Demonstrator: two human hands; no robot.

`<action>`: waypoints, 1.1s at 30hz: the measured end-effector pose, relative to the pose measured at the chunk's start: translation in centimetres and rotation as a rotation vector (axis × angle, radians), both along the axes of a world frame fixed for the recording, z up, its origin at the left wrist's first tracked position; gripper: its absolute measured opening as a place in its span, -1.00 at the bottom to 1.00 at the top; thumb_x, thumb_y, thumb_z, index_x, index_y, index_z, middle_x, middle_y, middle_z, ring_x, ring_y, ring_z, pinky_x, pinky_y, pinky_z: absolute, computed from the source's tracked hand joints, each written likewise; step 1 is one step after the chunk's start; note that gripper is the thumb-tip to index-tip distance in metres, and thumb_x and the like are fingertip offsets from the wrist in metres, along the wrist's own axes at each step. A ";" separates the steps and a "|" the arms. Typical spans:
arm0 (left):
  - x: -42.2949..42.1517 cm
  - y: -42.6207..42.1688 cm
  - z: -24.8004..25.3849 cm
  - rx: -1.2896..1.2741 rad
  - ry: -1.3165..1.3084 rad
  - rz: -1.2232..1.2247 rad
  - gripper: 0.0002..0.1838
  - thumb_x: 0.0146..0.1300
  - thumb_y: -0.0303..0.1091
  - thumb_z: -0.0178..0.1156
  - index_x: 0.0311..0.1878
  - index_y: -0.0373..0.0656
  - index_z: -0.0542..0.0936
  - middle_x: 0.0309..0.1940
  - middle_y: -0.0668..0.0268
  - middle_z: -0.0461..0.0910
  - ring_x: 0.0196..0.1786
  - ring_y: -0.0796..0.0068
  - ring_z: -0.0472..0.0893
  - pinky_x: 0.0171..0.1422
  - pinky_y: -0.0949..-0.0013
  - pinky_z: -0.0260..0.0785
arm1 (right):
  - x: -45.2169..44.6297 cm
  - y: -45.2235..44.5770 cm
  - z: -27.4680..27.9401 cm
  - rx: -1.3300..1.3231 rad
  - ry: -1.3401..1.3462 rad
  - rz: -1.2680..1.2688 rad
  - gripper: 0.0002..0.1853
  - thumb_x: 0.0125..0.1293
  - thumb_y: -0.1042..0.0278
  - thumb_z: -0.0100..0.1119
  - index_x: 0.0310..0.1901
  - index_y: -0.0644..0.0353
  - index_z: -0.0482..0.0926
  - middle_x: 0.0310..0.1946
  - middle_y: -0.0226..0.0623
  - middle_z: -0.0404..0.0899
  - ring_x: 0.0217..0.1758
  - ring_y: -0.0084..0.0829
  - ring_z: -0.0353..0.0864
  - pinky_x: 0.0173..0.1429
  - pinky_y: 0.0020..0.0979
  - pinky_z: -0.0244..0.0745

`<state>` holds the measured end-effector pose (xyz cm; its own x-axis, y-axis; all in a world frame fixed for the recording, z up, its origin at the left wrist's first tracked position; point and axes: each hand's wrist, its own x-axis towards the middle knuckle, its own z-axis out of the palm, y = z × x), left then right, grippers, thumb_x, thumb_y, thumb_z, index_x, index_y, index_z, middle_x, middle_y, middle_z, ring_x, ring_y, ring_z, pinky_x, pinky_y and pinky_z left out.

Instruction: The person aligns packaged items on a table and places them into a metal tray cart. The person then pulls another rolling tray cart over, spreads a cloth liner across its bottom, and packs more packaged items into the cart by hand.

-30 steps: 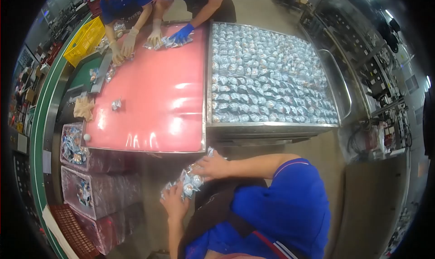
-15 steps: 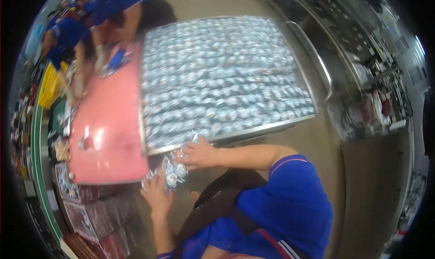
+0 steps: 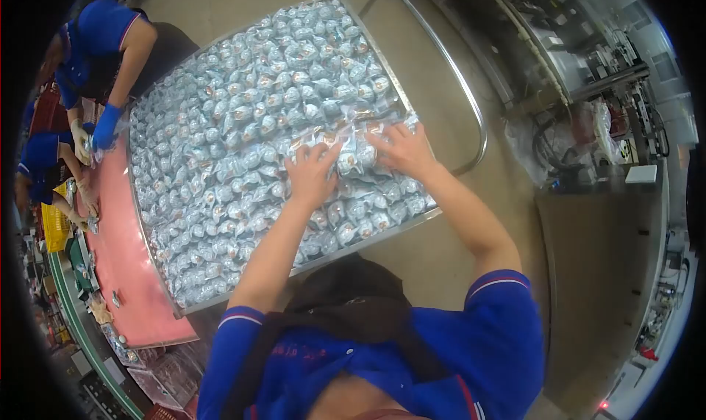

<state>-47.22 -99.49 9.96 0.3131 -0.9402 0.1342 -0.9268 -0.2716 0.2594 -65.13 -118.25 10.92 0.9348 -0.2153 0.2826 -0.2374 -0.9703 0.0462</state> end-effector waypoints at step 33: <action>-2.6 -2.2 -4.5 0.328 0.243 0.147 -0.38 0.33 0.21 0.01 0.37 0.15 0.36 0.22 0.28 0.41 0.28 0.12 0.31 0.26 -0.34 -0.01 | 0.5 -1.4 -6.3 0.324 0.038 -0.080 -0.50 0.12 -0.25 0.23 -0.01 -0.14 0.64 -0.11 -0.31 0.50 0.07 -0.18 0.44 0.15 0.19 0.12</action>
<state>-49.87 -101.70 5.43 0.4320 -0.8639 -0.2589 -0.7948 -0.5004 0.3435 -64.62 -119.61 4.63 0.9199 -0.3610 0.1530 -0.3171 -0.9145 -0.2512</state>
